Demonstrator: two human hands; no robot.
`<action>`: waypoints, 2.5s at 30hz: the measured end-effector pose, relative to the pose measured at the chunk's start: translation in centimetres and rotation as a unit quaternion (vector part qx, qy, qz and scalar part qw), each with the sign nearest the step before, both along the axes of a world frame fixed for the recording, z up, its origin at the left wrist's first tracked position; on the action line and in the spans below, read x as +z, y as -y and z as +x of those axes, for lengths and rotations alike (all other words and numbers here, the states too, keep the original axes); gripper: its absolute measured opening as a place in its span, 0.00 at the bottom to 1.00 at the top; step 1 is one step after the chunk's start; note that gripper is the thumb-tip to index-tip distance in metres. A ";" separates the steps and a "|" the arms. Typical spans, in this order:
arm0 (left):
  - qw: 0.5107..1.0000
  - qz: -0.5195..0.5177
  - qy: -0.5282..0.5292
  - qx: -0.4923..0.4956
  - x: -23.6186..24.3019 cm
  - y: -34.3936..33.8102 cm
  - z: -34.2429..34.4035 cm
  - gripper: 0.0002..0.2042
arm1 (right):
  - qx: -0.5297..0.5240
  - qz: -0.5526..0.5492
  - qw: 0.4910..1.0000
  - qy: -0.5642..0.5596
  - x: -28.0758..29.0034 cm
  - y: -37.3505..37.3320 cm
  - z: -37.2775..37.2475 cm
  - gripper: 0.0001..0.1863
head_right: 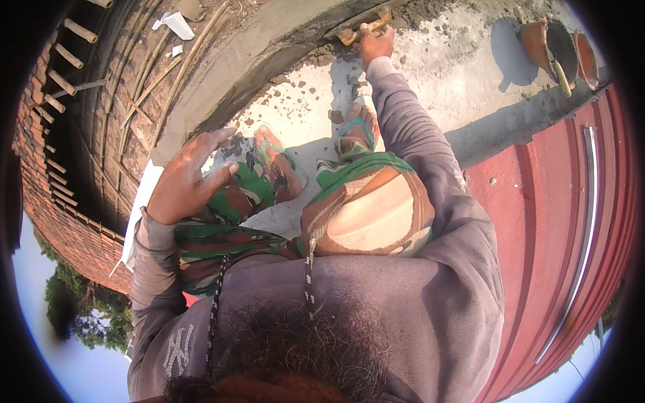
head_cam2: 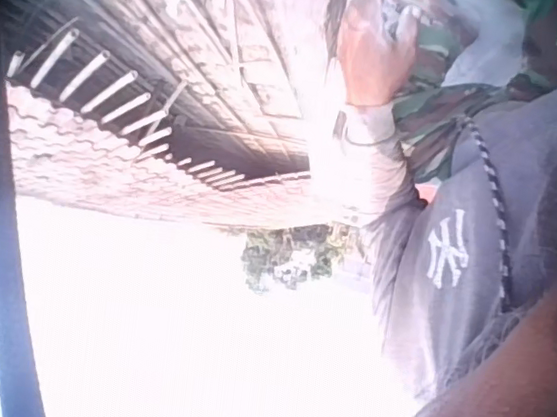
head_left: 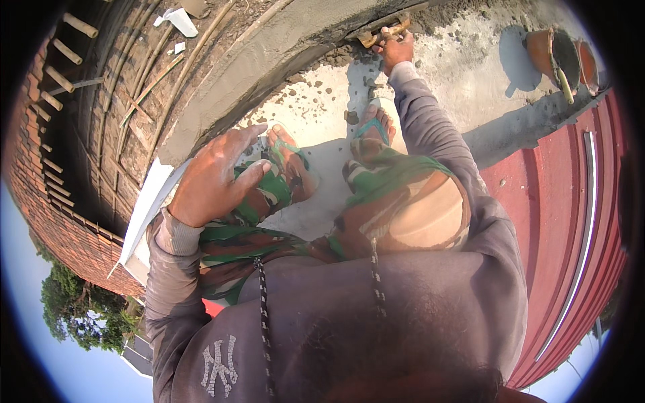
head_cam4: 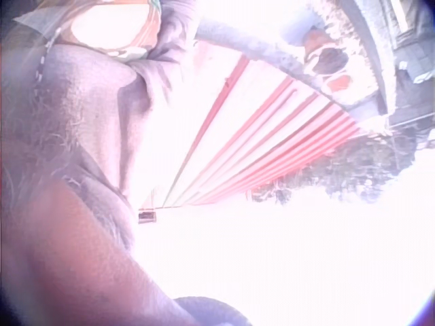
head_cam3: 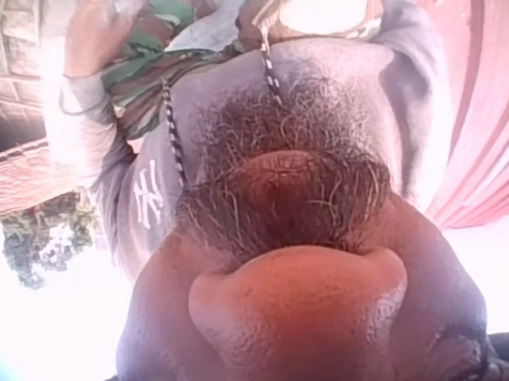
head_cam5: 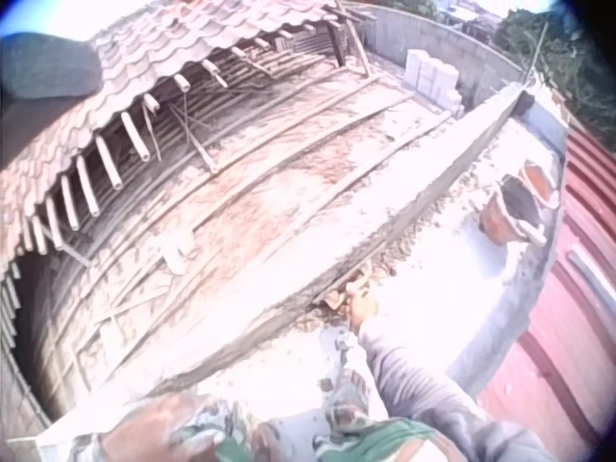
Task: The person applies cement along the edge of a roof using a trowel and smooths it over a white trim piece.
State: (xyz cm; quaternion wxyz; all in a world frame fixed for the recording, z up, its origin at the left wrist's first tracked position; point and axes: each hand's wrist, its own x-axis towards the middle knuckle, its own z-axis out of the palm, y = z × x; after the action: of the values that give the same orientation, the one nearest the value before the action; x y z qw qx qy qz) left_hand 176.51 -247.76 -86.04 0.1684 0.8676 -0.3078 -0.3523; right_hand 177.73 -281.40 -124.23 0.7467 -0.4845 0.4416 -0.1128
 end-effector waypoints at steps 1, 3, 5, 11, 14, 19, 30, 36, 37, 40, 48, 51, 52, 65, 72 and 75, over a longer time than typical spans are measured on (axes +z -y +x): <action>1.000 0.002 -0.007 0.005 0.0 0.0 -0.2 0.25 | 0.000 0.001 1.000 0.007 0.2 -0.3 -0.3 0.26; 1.000 0.003 -0.017 0.015 0.0 -0.3 -0.2 0.25 | 0.023 0.015 1.000 0.010 1.5 0.1 -0.6 0.28; 1.000 0.007 0.007 0.003 -0.1 -0.8 -0.4 0.25 | 0.025 0.019 0.999 0.009 2.1 0.5 -0.9 0.26; 1.000 0.007 0.016 -0.009 0.9 -0.8 -1.4 0.27 | 0.076 -0.114 0.988 0.077 2.4 -1.2 -1.8 0.25; 1.000 0.013 0.013 -0.015 1.4 -1.0 -2.4 0.28 | 0.166 -0.229 0.958 0.044 3.3 -2.8 -2.5 0.23; 0.999 -0.028 -0.014 -0.010 -2.0 -1.4 -5.3 0.25 | 0.244 -0.327 0.912 -0.045 4.4 -4.1 -4.4 0.21; 0.991 0.079 -0.035 -0.103 -4.5 -3.7 -10.8 0.29 | 0.453 -0.337 0.818 -0.111 8.1 3.9 -2.9 0.22; 0.994 -0.030 -0.023 -0.106 -1.2 -2.6 -10.2 0.28 | 0.399 -0.412 0.803 -0.164 5.4 4.2 -2.2 0.22; 0.993 -0.047 -0.028 -0.105 -0.6 -2.1 -9.8 0.28 | 0.382 -0.417 0.807 -0.171 4.8 3.2 -2.7 0.24; 0.992 -0.053 0.060 -0.100 0.1 -1.2 -10.1 0.22 | 0.320 -0.444 0.814 -0.196 5.0 -1.6 -2.5 0.28; 0.985 0.032 0.041 -0.163 0.8 -3.1 -10.6 0.17 | 0.344 -0.454 0.799 -0.193 5.2 -4.6 -0.4 0.29; 0.985 -0.005 0.059 -0.159 1.0 -3.2 -10.6 0.17 | 0.341 -0.450 0.803 -0.192 5.5 -5.6 0.3 0.25; 0.984 -0.001 0.063 -0.164 1.2 -3.1 -10.5 0.17 | 0.332 -0.441 0.812 -0.191 4.9 -5.2 0.6 0.24; 0.983 -0.001 0.071 -0.169 1.2 -3.0 -10.8 0.18 | 0.317 -0.419 0.839 -0.142 3.0 -8.9 -0.7 0.24; 0.984 0.007 0.040 -0.176 1.3 -2.9 -10.6 0.17 | 0.293 -0.454 0.805 -0.245 7.0 -14.7 -1.0 0.31; 0.983 0.006 0.059 -0.176 1.2 -2.7 -10.7 0.16 | 0.327 -0.450 0.806 -0.204 6.8 -15.2 -1.1 0.31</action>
State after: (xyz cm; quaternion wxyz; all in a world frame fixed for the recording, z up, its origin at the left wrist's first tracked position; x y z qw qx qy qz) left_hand 165.83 -245.05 -84.88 0.0800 0.8203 -0.4627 -0.3264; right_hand 176.62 -266.22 -117.40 0.3304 -0.8938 0.2985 0.0534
